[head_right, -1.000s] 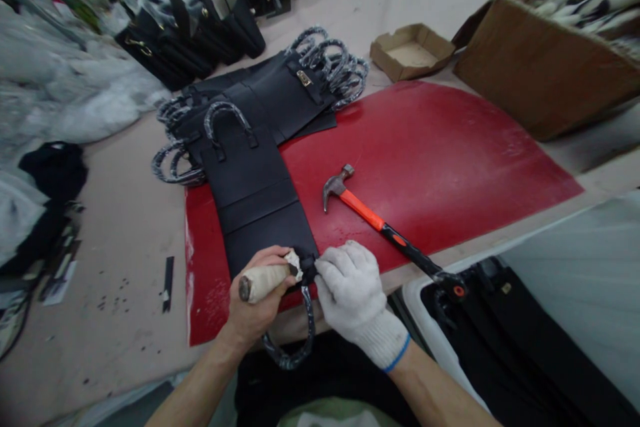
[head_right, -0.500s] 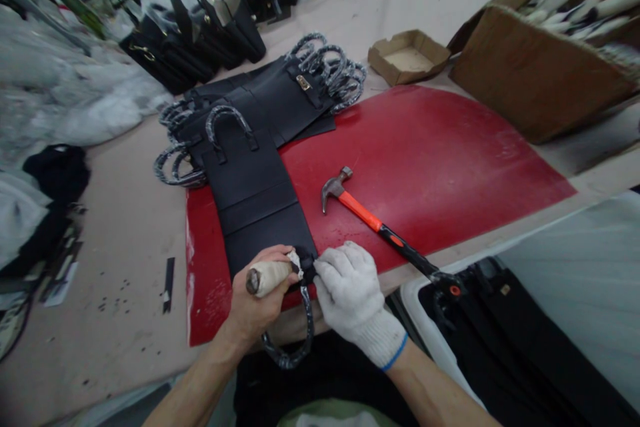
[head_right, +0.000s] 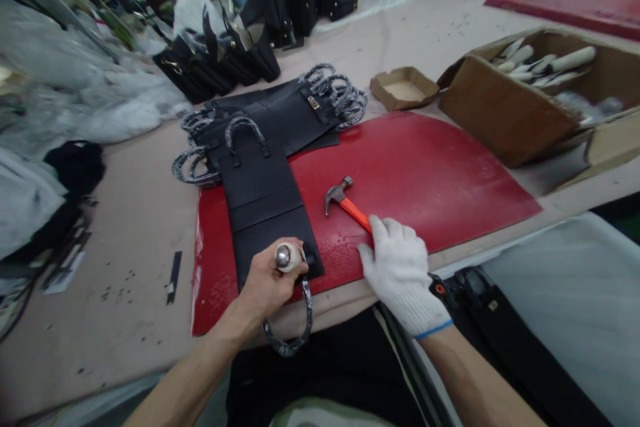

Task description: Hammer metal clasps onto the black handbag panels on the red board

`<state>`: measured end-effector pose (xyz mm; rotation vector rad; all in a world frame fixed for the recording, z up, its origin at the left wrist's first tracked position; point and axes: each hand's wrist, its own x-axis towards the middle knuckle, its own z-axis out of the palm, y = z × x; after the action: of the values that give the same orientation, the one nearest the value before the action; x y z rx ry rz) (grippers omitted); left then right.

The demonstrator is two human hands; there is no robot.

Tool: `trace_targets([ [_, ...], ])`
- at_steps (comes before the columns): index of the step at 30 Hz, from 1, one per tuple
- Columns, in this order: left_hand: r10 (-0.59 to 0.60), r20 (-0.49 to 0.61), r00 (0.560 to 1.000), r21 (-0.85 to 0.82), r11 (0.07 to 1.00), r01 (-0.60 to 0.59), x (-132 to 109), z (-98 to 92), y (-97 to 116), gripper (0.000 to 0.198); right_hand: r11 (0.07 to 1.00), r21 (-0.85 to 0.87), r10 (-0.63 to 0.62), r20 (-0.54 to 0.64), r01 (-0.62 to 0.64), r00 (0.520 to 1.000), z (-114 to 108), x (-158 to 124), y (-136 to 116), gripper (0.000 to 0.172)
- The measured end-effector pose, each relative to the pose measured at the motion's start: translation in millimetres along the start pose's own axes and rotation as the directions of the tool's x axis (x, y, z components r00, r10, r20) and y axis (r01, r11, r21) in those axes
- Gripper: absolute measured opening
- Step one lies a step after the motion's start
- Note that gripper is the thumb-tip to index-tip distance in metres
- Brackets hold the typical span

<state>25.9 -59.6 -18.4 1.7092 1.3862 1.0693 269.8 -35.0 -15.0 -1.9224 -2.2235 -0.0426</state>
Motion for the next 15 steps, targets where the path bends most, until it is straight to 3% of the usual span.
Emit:
trace_targets([
  [3, 0.009, 0.028, 1.0, -0.005, 1.0, -0.009, 1.5, -0.2, -0.2, 0.016, 0.989, -0.145, 0.056, 0.208, -0.025, 0.977, -2.2, 8.7, 5.8, 0.042],
  [6, 0.012, 0.014, 1.0, -0.037, 0.999, -0.011, 1.2, -0.5, -3.3, 0.016, 0.992, -0.062, 0.122, 0.335, -0.107, 0.934, -3.1, 15.8, 4.4, 0.043],
  [10, 0.006, 0.027, 1.0, -0.041, 0.999, -0.005, 1.7, 0.1, -3.0, 0.014, 0.976, 0.083, 0.157, 0.367, -0.201, 0.917, -8.5, 24.4, 5.8, 0.045],
  [13, -0.021, 0.021, 1.0, -0.044, 0.999, 0.022, 2.3, 1.1, 0.9, 0.013, 0.95, 0.207, 0.147, 0.367, -0.235, 0.918, -27.9, 23.9, 5.2, 0.035],
  [15, -0.047, 0.007, 0.999, -0.062, 0.997, 0.047, 2.3, 1.8, 3.0, 0.013, 0.834, 0.468, 0.118, 0.366, -0.292, 0.923, -50.2, 16.8, 0.5, 0.034],
])
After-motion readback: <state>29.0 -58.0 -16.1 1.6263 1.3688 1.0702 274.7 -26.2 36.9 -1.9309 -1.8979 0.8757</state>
